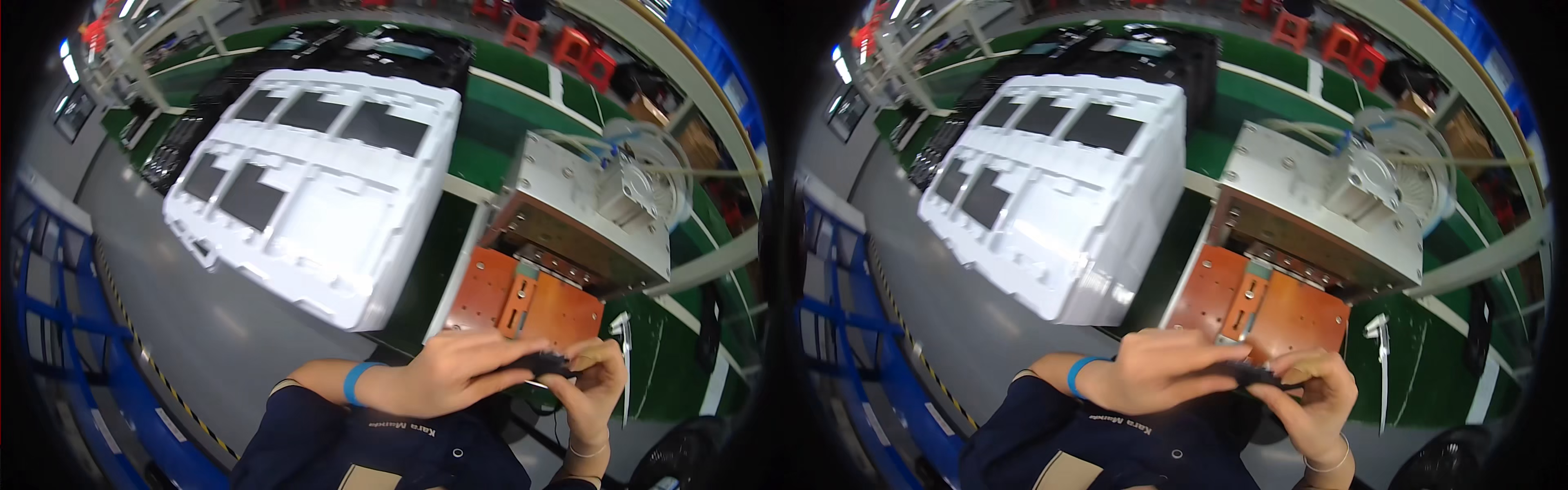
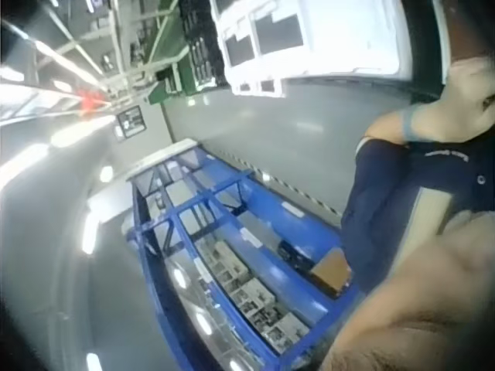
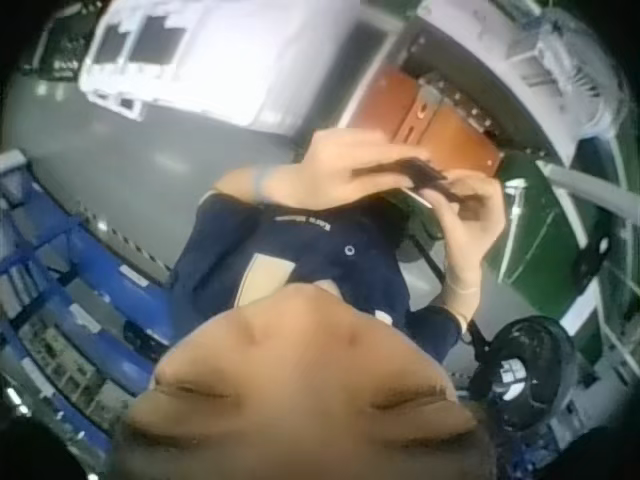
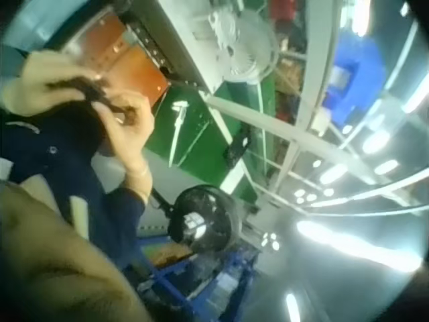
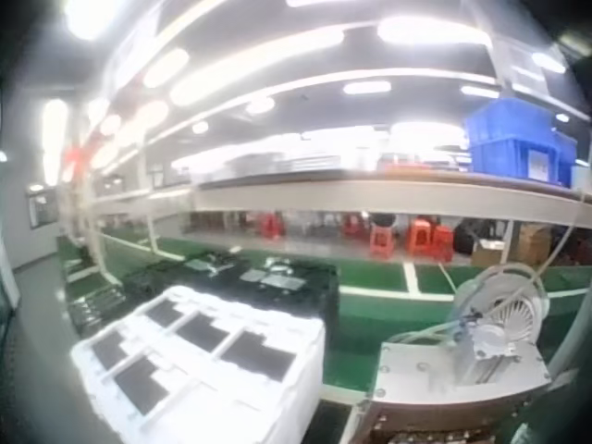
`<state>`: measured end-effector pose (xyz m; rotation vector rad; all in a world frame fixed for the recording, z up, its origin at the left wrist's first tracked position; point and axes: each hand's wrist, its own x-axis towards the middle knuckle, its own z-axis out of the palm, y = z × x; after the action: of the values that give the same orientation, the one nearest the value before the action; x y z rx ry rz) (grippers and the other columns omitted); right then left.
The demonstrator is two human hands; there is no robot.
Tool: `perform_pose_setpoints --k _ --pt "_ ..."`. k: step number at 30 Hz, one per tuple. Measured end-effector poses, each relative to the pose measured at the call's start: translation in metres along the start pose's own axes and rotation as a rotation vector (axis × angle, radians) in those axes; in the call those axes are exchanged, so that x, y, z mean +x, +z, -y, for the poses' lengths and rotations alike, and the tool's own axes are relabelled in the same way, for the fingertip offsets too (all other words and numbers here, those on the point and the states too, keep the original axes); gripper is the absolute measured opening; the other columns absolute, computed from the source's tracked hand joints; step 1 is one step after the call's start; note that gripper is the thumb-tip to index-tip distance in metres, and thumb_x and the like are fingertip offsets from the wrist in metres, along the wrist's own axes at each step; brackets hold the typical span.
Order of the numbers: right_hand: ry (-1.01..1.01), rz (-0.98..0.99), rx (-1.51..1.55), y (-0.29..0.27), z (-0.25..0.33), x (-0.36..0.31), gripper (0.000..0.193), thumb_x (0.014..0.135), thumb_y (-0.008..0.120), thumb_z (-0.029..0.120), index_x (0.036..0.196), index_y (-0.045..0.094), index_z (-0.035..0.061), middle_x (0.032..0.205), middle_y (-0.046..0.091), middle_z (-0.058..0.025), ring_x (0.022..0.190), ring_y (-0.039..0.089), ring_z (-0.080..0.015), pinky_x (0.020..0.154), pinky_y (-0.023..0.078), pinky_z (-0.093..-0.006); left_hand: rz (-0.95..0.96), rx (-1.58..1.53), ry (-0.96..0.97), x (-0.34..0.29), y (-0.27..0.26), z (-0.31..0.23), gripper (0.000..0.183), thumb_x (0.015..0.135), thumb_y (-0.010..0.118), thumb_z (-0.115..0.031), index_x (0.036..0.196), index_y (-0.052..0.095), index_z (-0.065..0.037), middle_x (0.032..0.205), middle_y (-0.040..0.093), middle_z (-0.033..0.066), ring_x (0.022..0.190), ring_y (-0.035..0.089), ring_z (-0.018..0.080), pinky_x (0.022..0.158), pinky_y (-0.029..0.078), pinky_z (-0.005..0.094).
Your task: The person repeatedly picks up small black rectangular components from a white foam tray and places them into a metal jig on a workbench. They press down on the components to secure them within the jig, then remove them and return them to the tray. This cycle is performed multiple times throughout the video.
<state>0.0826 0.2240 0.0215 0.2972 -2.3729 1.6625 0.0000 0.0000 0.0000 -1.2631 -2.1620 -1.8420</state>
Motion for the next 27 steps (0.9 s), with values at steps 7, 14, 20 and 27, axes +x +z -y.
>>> perform_pose_setpoints --k 7,14,20,27 --pt "0.048 -0.034 0.213 0.034 0.024 0.035 0.036 0.074 0.08 0.003 0.104 0.061 -0.0024 0.102 0.067 -0.0108 0.091 0.068 -0.0172 0.082 0.054 -0.0292 -0.711 0.455 0.073 -0.018 -0.124 -0.042 0.048 0.08 0.076 -0.003 0.126 0.062 0.001 0.074 0.06 0.0056 0.065 0.055 0.0098 0.061 0.046 0.0227" --pt "-0.507 0.206 -0.152 0.09 0.042 0.088 0.014 0.078 0.076 0.006 0.09 0.069 0.0051 0.094 0.069 -0.0079 0.083 0.067 -0.0194 0.07 0.055 -0.0308 -0.512 0.652 -0.217 -0.011 -0.186 -0.01 0.039 0.077 0.08 -0.014 0.112 0.071 0.0 0.074 0.062 0.0047 0.066 0.051 0.0112 0.059 0.043 0.0263" --pt "-0.799 0.322 -0.386 0.136 0.043 0.119 0.038 0.079 0.076 0.025 0.111 0.065 0.0089 0.116 0.061 -0.0073 0.108 0.059 -0.027 0.086 0.049 -0.0374 -0.815 1.238 -0.029 -0.008 -0.221 -0.009 0.023 0.082 0.073 -0.013 0.1 0.072 0.0 0.096 0.067 0.0111 0.089 0.06 0.0275 0.081 0.047 0.0366" --pt "-0.897 0.288 -0.435 0.155 0.015 0.129 0.055 0.08 0.072 0.039 0.125 0.058 0.0094 0.13 0.055 -0.0099 0.123 0.051 -0.0267 0.103 0.039 -0.0428 -0.436 1.021 -0.589 -0.009 -0.357 0.047 0.039 0.084 0.068 -0.028 0.104 0.069 0.005 0.085 0.071 0.0171 0.074 0.067 0.0266 0.072 0.051 0.0319"
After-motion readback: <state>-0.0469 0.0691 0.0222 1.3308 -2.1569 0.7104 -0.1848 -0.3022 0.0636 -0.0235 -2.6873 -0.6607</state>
